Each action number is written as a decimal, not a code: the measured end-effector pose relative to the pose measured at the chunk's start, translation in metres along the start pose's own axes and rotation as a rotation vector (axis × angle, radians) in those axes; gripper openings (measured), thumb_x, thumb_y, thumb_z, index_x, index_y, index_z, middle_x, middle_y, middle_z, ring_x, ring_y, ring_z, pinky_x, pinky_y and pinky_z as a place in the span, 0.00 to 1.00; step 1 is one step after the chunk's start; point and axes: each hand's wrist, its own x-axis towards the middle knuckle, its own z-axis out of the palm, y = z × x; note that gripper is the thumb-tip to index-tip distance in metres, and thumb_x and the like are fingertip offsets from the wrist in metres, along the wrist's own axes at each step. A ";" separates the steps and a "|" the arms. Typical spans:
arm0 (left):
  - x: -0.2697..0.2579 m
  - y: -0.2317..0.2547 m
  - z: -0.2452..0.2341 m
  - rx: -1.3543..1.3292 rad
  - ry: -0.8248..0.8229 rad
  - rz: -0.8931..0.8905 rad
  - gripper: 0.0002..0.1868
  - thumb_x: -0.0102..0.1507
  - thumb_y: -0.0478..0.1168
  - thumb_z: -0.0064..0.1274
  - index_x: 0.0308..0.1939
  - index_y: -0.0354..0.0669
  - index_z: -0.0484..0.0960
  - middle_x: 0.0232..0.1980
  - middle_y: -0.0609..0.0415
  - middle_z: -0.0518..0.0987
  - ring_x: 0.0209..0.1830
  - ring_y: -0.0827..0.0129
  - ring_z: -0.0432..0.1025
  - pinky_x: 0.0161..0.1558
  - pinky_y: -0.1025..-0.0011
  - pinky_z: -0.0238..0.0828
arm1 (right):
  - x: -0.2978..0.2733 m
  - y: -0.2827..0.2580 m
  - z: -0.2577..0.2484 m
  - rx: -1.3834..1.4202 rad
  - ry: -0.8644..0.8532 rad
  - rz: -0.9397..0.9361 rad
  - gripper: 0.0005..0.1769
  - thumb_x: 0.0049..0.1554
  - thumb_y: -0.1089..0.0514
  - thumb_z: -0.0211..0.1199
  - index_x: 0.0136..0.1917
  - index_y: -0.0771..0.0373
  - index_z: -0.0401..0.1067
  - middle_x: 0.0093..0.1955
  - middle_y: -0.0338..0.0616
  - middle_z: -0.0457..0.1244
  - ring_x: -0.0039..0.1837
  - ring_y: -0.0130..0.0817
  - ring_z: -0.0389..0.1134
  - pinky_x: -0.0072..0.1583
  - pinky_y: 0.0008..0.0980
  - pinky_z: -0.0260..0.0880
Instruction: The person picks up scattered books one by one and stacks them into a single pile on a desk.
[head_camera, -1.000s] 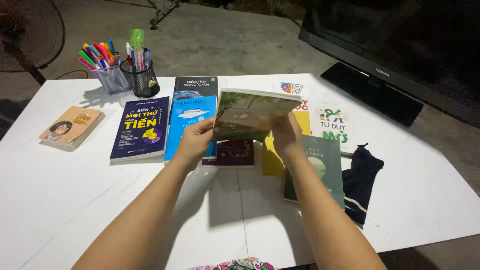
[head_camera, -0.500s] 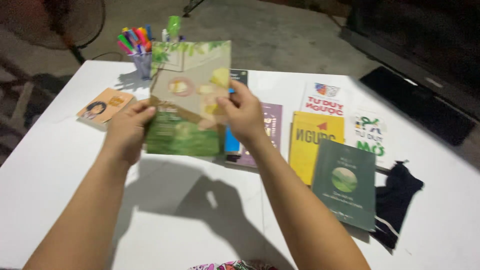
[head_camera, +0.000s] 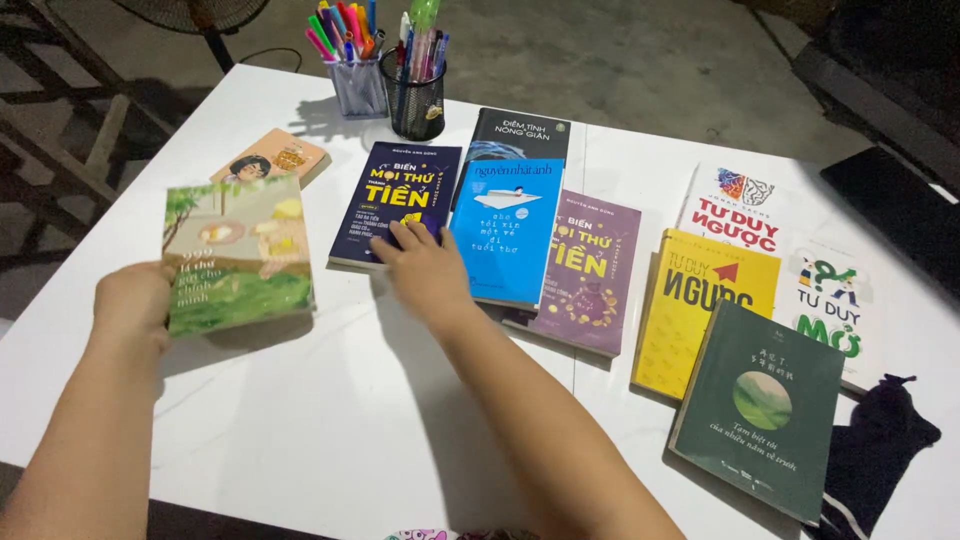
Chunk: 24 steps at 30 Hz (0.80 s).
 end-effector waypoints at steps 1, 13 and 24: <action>0.000 -0.006 0.001 0.049 0.001 0.049 0.14 0.68 0.33 0.43 0.52 0.31 0.82 0.46 0.46 0.81 0.42 0.61 0.77 0.36 0.62 0.70 | 0.000 0.007 0.005 0.005 0.043 0.008 0.26 0.57 0.53 0.61 0.69 0.46 0.70 0.76 0.41 0.57 0.79 0.42 0.53 0.73 0.63 0.51; -0.022 -0.003 0.020 0.516 -0.022 0.298 0.21 0.68 0.39 0.50 0.66 0.41 0.79 0.48 0.40 0.83 0.44 0.57 0.77 0.46 0.60 0.71 | -0.018 0.068 0.014 0.070 0.353 -0.191 0.23 0.57 0.66 0.57 0.66 0.59 0.73 0.70 0.46 0.66 0.74 0.47 0.64 0.72 0.42 0.65; -0.059 -0.006 0.080 0.638 -0.142 0.348 0.24 0.64 0.41 0.54 0.64 0.42 0.79 0.47 0.42 0.84 0.44 0.54 0.79 0.48 0.60 0.73 | -0.037 0.075 -0.068 0.706 0.465 0.334 0.15 0.65 0.59 0.58 0.65 0.56 0.75 0.49 0.48 0.72 0.42 0.30 0.69 0.47 0.29 0.69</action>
